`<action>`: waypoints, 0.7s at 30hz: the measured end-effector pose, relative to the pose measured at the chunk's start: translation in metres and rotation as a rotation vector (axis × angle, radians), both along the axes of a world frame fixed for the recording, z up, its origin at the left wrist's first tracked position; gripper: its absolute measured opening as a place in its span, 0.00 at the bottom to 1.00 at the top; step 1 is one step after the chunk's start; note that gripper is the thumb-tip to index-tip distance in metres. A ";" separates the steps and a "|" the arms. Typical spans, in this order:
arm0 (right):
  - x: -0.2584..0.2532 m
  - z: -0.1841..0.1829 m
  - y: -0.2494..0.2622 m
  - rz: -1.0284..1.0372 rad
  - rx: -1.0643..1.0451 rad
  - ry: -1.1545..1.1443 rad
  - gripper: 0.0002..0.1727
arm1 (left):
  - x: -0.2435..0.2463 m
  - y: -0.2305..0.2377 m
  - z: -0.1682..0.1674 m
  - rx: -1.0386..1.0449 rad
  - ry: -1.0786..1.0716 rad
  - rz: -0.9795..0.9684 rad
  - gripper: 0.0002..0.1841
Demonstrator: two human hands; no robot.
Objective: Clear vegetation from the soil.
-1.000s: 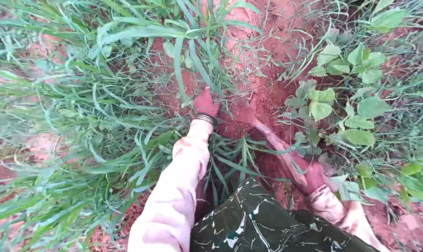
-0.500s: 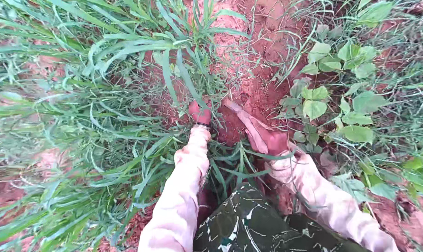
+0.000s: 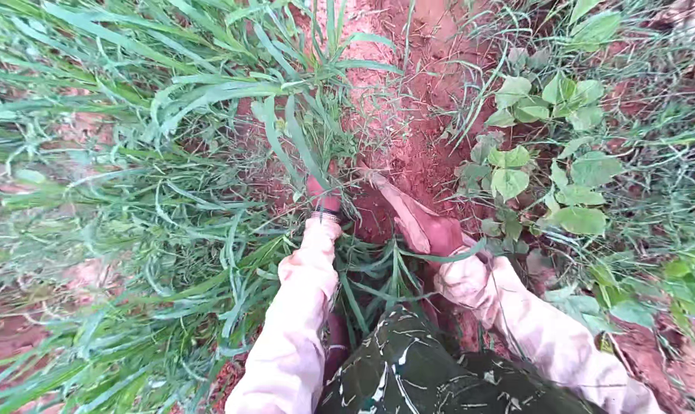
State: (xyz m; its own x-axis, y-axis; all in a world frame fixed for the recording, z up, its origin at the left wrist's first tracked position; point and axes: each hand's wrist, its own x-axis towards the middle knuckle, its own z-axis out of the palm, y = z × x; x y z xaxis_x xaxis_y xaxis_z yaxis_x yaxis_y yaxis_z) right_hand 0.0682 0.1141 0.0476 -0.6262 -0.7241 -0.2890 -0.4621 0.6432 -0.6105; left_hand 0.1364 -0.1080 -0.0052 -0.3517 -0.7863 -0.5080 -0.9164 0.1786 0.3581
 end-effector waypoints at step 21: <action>0.009 -0.033 0.051 -0.320 -0.189 -0.090 0.29 | 0.026 0.018 0.021 -0.038 0.135 -0.040 0.25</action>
